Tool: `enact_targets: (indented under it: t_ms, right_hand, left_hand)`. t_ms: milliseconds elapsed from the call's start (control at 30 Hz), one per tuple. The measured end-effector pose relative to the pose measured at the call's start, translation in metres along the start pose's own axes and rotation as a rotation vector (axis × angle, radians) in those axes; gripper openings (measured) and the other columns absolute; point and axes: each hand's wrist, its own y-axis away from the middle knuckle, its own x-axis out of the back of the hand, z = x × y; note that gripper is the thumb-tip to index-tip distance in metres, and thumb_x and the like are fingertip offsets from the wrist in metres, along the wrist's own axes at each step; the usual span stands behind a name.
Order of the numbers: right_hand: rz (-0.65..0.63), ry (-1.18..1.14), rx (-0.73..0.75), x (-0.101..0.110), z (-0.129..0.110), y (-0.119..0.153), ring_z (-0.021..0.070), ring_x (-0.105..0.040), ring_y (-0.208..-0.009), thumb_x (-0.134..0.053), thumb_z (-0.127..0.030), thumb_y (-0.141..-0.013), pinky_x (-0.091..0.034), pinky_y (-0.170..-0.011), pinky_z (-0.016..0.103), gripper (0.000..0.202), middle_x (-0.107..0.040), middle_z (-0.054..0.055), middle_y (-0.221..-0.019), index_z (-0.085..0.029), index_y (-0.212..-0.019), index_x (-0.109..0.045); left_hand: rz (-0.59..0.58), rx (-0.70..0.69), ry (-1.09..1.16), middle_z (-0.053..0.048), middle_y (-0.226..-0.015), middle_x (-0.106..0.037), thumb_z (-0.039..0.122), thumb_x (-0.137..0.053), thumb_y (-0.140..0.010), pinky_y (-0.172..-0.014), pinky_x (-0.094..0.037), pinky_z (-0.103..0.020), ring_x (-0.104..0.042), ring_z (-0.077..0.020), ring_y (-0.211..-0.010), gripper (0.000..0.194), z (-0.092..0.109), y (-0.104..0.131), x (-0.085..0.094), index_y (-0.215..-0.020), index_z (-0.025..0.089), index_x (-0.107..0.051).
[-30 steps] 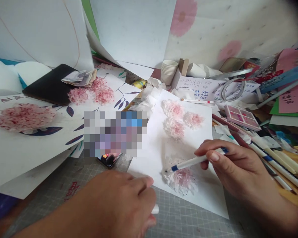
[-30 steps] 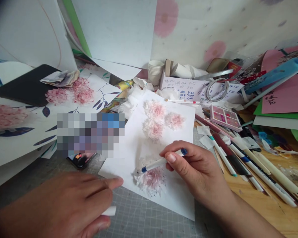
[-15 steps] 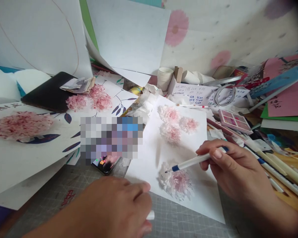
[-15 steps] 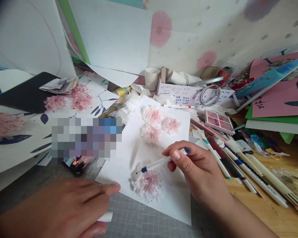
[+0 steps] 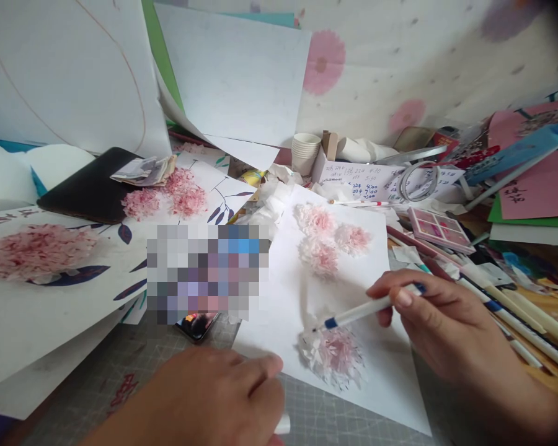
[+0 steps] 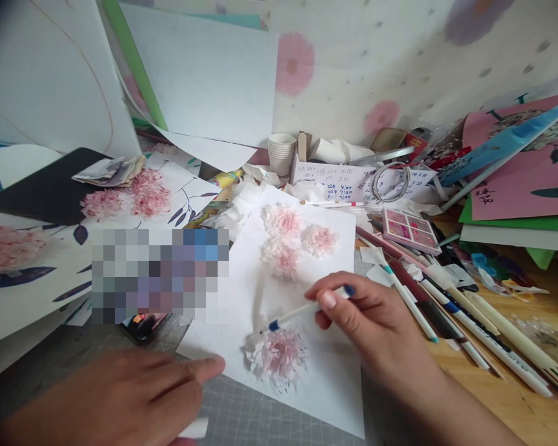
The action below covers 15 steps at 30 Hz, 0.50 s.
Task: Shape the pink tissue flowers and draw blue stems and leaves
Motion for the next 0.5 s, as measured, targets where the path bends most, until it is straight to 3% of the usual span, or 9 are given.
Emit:
enact_targets:
  t_ms: [100, 267, 400, 500]
  right_hand:
    - [0.113, -0.087, -0.008, 0.0011, 0.0018, -0.0016, 0.0112, -0.062, -0.053, -0.087, -0.051, -0.08, -0.049, -0.054, 0.023, 0.024, -0.076, 0.002, -0.069, -0.027, -0.077, -0.086]
    - [0.018, -0.059, -0.078, 0.0011, 0.0066, -0.0045, 0.013, -0.066, -0.061, -0.086, -0.051, -0.082, -0.051, -0.059, 0.022, 0.024, -0.075, 0.002, -0.068, -0.028, -0.085, -0.087]
    - [0.162, -0.101, -0.03, 0.0006, 0.005, -0.0068, 0.0113, -0.063, -0.054, -0.089, -0.052, -0.077, -0.05, -0.053, 0.022, 0.026, -0.073, 0.002, -0.069, -0.026, -0.078, -0.086]
    - [0.073, -0.013, 0.016, 0.0015, 0.0, -0.0002, 0.0133, -0.067, -0.057, -0.086, -0.048, -0.083, -0.052, -0.054, 0.023, 0.021, -0.074, 0.002, -0.069, -0.027, -0.082, -0.086]
  left_hand:
    - [0.085, -0.017, -0.039, -0.005, -0.119, -0.079, 0.034, -0.056, -0.1, -0.055, -0.051, -0.032, -0.075, -0.0253, -0.072, 0.016, -0.0003, 0.0019, -0.0046, -0.1, 0.024, -0.069]
    - [0.097, -0.03, -0.019, -0.007, -0.12, -0.078, 0.035, -0.062, -0.096, -0.061, -0.053, -0.031, -0.075, -0.0259, -0.079, 0.019, -0.001, 0.0039, -0.0078, -0.109, 0.023, -0.068]
    - [0.086, -0.018, -0.012, -0.006, -0.122, -0.078, 0.033, -0.064, -0.094, -0.06, -0.053, -0.031, -0.075, -0.026, -0.078, 0.014, -0.0003, 0.0042, -0.0085, -0.106, 0.024, -0.067]
    - [0.109, -0.028, -0.018, -0.005, -0.118, -0.079, 0.035, -0.063, -0.095, -0.058, -0.053, -0.031, -0.075, -0.0259, -0.077, 0.014, -0.0001, 0.0039, -0.0083, -0.104, 0.025, -0.067]
